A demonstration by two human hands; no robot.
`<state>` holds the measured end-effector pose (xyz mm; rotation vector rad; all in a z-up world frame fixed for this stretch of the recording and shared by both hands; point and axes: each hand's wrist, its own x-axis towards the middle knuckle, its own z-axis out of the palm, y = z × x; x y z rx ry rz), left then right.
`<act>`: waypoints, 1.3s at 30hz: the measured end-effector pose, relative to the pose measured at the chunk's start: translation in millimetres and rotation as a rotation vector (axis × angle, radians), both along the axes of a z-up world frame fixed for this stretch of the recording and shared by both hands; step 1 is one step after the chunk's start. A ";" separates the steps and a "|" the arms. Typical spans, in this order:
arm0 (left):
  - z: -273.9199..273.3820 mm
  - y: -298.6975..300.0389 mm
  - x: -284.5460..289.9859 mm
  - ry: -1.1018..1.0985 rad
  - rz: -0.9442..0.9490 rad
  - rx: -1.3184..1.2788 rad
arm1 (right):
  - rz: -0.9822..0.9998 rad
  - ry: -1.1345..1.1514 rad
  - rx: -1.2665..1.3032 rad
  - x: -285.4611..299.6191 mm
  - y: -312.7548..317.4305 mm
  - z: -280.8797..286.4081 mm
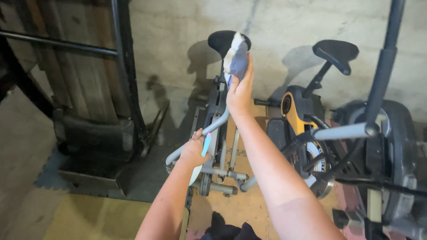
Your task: The recorder is wiping down various elliptical and exercise machines using a spray bottle and a cloth.
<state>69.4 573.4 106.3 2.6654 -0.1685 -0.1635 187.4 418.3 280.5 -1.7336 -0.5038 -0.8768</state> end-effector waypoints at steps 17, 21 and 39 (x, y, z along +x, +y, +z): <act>28.8 18.7 22.7 0.072 0.027 0.149 | -0.053 0.395 0.023 15.8 17.2 -129.8; 43.0 31.9 20.8 0.124 -0.044 0.104 | -0.083 0.780 -0.082 -2.9 22.9 -204.9; -13.3 135.2 -3.6 -0.219 -0.228 -0.734 | -0.547 0.424 -0.678 -84.3 62.2 -35.1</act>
